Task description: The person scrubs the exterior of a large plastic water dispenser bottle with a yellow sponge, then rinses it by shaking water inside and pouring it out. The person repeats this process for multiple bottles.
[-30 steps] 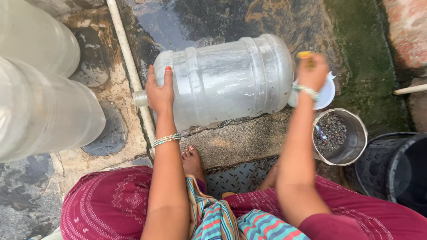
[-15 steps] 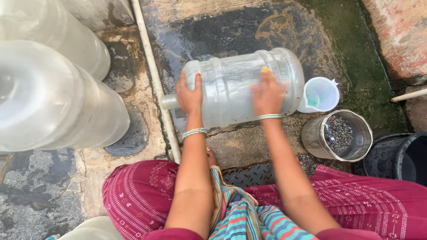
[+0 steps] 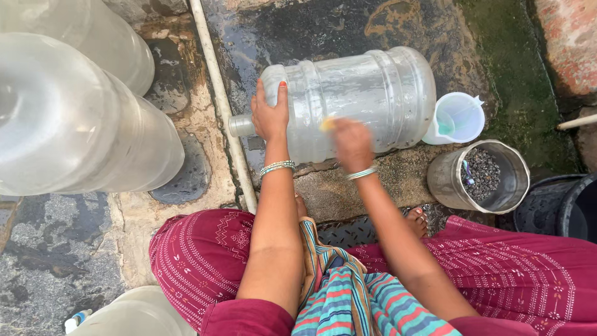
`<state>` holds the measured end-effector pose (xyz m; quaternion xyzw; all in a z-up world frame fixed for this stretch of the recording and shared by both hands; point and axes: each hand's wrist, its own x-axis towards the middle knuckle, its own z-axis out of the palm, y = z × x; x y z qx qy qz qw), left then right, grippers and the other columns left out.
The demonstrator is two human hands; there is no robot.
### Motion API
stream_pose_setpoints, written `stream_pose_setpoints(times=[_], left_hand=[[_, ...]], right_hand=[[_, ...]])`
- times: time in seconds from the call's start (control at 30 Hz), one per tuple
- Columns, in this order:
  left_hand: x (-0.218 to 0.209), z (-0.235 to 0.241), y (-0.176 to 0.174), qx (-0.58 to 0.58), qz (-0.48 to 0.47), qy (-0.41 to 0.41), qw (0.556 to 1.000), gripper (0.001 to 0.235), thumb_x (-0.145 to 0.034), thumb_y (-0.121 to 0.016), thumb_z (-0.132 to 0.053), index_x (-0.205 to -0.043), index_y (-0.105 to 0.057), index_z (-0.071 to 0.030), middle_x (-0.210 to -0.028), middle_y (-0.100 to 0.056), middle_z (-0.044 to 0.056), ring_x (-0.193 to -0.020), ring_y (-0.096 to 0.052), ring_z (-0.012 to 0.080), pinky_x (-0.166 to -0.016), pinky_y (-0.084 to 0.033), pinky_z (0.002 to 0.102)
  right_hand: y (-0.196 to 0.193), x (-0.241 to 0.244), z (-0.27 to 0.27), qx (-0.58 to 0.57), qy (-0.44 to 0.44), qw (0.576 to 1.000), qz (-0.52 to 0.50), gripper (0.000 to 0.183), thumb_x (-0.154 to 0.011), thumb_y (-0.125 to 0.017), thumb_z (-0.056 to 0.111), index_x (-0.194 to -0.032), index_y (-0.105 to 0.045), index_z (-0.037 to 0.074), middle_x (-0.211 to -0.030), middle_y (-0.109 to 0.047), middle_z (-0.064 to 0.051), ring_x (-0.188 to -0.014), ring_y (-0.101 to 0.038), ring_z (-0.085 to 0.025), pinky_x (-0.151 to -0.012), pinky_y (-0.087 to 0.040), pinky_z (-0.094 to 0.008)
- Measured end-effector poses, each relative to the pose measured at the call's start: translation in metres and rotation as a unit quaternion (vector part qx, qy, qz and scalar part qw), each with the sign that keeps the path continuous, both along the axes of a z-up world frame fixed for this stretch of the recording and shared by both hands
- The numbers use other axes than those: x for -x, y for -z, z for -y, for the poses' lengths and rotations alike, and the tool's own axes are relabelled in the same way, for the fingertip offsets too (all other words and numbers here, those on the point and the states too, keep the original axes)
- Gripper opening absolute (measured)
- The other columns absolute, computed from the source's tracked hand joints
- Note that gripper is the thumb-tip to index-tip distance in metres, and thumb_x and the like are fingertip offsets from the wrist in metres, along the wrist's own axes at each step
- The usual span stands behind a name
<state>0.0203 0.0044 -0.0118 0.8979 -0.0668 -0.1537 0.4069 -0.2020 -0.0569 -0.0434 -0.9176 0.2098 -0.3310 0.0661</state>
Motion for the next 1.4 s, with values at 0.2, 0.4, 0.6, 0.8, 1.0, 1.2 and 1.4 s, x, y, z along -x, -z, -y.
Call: stream_pose_setpoints(times=[0.2,0.4,0.6,0.8,1.0,1.2,1.4], left_hand=[[0.002,0.0,0.004,0.007,0.014,0.002,1.0,0.08,-0.081,-0.063,-0.072,-0.15,-0.048,-0.034,-0.153,-0.05,0.012,-0.134,-0.053,0.0375,-0.108,-0.044,0.051],[-0.004,0.001,0.011,0.035,0.044,0.007,0.998,0.08,-0.083,-0.065,-0.07,-0.15,-0.049,-0.03,-0.15,-0.051,0.014,-0.137,-0.051,0.0361,-0.11,-0.043,0.048],[-0.019,0.008,0.023,0.046,0.043,0.022,0.998,0.081,-0.081,-0.067,-0.067,-0.148,-0.05,-0.025,-0.148,-0.054,0.012,-0.136,-0.052,0.0333,-0.11,-0.042,0.046],[-0.02,-0.025,0.053,0.208,0.033,-0.055,0.976,0.06,-0.095,-0.062,-0.057,-0.136,-0.068,-0.013,-0.144,-0.069,0.009,-0.133,-0.066,0.0243,-0.118,-0.05,0.04],[0.034,-0.049,0.05,0.196,-0.04,-0.072,0.977,0.071,-0.093,-0.05,-0.06,-0.149,-0.051,-0.017,-0.147,-0.059,0.013,-0.131,-0.06,0.0278,-0.113,-0.042,0.042],[0.015,-0.035,-0.003,-0.034,0.015,0.082,0.996,0.083,-0.089,-0.05,-0.071,-0.158,-0.035,-0.026,-0.158,-0.042,0.016,-0.142,-0.043,0.0376,-0.114,-0.035,0.054],[0.011,-0.022,-0.01,-0.128,-0.039,0.09,0.987,0.083,-0.088,-0.045,-0.074,-0.159,-0.03,-0.033,-0.16,-0.038,0.015,-0.143,-0.04,0.0408,-0.111,-0.035,0.062]], right_hand=[[-0.009,0.045,0.038,0.042,0.211,0.973,0.084,0.013,-0.098,-0.072,0.012,-0.109,-0.07,0.006,-0.109,-0.067,-0.015,-0.104,-0.062,-0.027,-0.088,-0.054,-0.041],[0.018,-0.031,-0.044,0.055,-0.063,0.996,0.015,0.03,-0.092,-0.065,0.009,-0.118,-0.08,0.012,-0.097,-0.069,-0.006,-0.091,-0.063,-0.024,-0.083,-0.047,-0.04],[0.023,0.053,0.053,-0.019,0.24,0.963,0.118,0.006,-0.092,-0.069,0.012,-0.091,-0.072,0.008,-0.093,-0.069,-0.01,-0.089,-0.06,-0.029,-0.082,-0.044,-0.046],[0.071,0.109,0.165,-0.125,0.393,0.868,0.277,0.018,-0.094,-0.063,0.012,-0.109,-0.059,0.004,-0.108,-0.067,-0.013,-0.098,-0.065,-0.026,-0.089,-0.052,-0.043],[0.097,0.119,0.2,-0.373,0.398,0.791,0.277,0.021,-0.097,-0.05,0.021,-0.107,-0.058,0.004,-0.098,-0.069,-0.017,-0.088,-0.063,-0.03,-0.082,-0.051,-0.038],[0.046,0.12,0.207,-0.358,0.399,0.844,0.013,0.035,-0.103,-0.052,0.035,-0.124,-0.063,0.01,-0.118,-0.07,-0.022,-0.111,-0.065,-0.037,-0.097,-0.049,-0.046],[-0.007,0.008,0.061,0.006,0.301,0.945,-0.127,0.075,-0.105,-0.051,0.04,-0.153,-0.029,-0.013,-0.156,-0.033,-0.04,-0.145,-0.033,-0.054,-0.118,-0.024,-0.063]])
